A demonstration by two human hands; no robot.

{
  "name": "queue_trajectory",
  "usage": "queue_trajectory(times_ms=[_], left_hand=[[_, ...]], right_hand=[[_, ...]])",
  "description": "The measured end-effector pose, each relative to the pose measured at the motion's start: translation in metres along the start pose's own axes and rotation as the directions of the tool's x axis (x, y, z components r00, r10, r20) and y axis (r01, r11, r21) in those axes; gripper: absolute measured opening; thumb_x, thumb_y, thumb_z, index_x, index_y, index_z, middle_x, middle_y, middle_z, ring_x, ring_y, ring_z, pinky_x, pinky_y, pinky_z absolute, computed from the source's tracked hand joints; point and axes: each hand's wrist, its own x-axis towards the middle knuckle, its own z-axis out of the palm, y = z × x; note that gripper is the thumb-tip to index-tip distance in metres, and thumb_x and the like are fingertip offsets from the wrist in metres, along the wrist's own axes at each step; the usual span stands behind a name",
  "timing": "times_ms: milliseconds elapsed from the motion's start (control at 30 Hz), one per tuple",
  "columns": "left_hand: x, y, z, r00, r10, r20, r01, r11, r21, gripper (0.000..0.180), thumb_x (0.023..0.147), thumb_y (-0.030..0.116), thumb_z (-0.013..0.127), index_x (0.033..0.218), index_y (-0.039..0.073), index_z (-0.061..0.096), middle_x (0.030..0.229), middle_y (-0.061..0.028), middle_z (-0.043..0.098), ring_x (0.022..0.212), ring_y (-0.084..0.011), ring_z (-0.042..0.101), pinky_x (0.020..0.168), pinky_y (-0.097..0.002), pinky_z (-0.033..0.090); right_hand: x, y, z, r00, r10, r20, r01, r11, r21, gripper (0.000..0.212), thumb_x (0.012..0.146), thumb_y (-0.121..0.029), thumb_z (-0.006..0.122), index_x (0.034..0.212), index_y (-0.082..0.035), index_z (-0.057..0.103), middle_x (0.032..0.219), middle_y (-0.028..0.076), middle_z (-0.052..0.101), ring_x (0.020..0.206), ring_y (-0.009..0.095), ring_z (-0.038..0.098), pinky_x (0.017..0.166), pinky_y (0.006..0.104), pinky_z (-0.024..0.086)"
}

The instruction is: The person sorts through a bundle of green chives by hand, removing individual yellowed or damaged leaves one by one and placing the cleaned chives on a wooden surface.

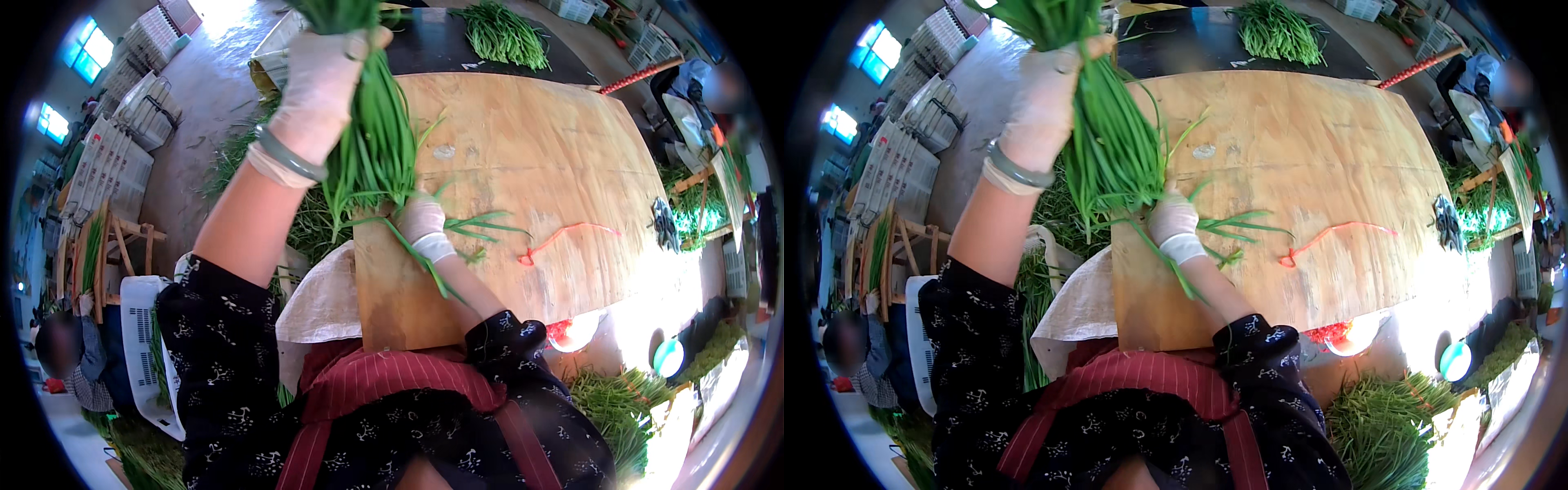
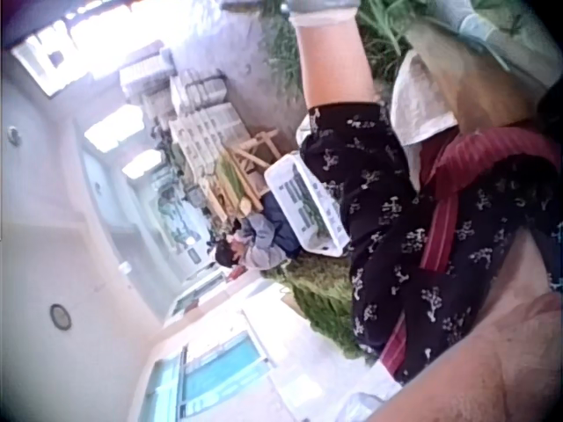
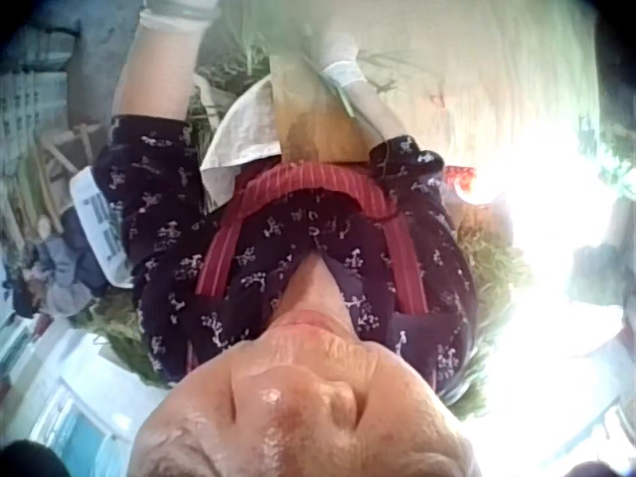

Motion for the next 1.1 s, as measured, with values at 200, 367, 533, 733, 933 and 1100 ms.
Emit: queue_trajectory(times_ms=[200,367,533,733,933,1100], left_hand=[[0.059,0.001,-0.125,0.973,-0.097,-0.211,0.123,0.985,0.118,0.018,0.078,0.018,0.06,0.081,0.001,0.067,0.071,-0.0044,0.06,0.059,-0.0108,0.055,0.058,-0.0234,0.046],[0.079,0.006,-0.255,0.867,0.445,-0.222,-0.138,0.645,0.752,0.02,0.083,0.014,0.054,0.099,0.004,0.06,0.089,-0.0085,0.063,0.082,-0.0199,0.06,0.074,-0.0288,0.05],[0.069,0.045,-0.287,0.852,-0.023,-0.523,-0.07,0.985,-0.157,0.026,0.084,0.008,0.051,0.109,0.002,0.054,0.098,-0.0101,0.062,0.089,-0.0223,0.059,0.081,-0.0305,0.05],[0.018,0.046,-0.26,0.998,0.0,-0.059,-0.001,1.0,-0.013,0.027,0.089,0.015,0.043,0.108,0.0,0.054,0.102,-0.0101,0.059,0.088,-0.0169,0.058,0.084,-0.031,0.048],[-0.001,0.021,-0.293,0.921,-0.157,-0.356,0.017,0.931,-0.366,0.026,0.088,0.019,0.044,0.103,0.001,0.055,0.097,-0.009,0.062,0.093,-0.02,0.058,0.085,-0.0322,0.048],[-0.016,-0.022,-0.31,0.934,-0.183,-0.305,0.02,0.883,-0.469,0.017,0.087,0.015,0.046,0.096,0.005,0.057,0.103,-0.0106,0.06,0.096,-0.0227,0.057,0.088,-0.0371,0.047]], right_hand=[[-0.058,-0.053,-0.017,0.922,-0.365,-0.125,0.352,0.929,-0.114,0.032,0.076,-0.025,0.057,0.096,-0.002,0.047,0.061,0.012,0.058,0.056,0.028,0.061,0.05,0.0391,0.048],[-0.114,-0.004,-0.001,0.828,-0.503,0.246,0.518,0.855,0.004,0.017,0.078,-0.015,0.052,0.093,-0.01,0.059,0.071,0.009,0.062,0.062,0.029,0.062,0.056,0.0398,0.049],[-0.069,-0.032,-0.117,0.732,-0.652,0.199,0.275,0.55,0.789,0.026,0.08,-0.006,0.052,0.105,-0.009,0.056,0.096,0.01,0.063,0.08,0.021,0.06,0.071,0.0315,0.047],[0.049,-0.178,-0.151,0.704,-0.708,0.053,0.377,0.437,0.816,0.037,0.091,-0.029,0.044,0.121,-0.007,0.048,0.11,0.011,0.058,0.087,0.016,0.058,0.078,0.0295,0.047],[0.034,-0.161,0.011,0.39,-0.829,0.401,-0.677,0.037,0.735,0.071,0.085,-0.059,0.038,0.129,-0.004,0.038,0.123,0.011,0.05,0.11,0.02,0.049,0.096,0.0352,0.038],[-0.017,-0.111,0.03,0.478,-0.813,0.331,-0.388,0.142,0.91,0.072,0.079,-0.051,0.053,0.13,-0.004,0.037,0.12,0.008,0.05,0.107,0.018,0.049,0.093,0.034,0.039]])
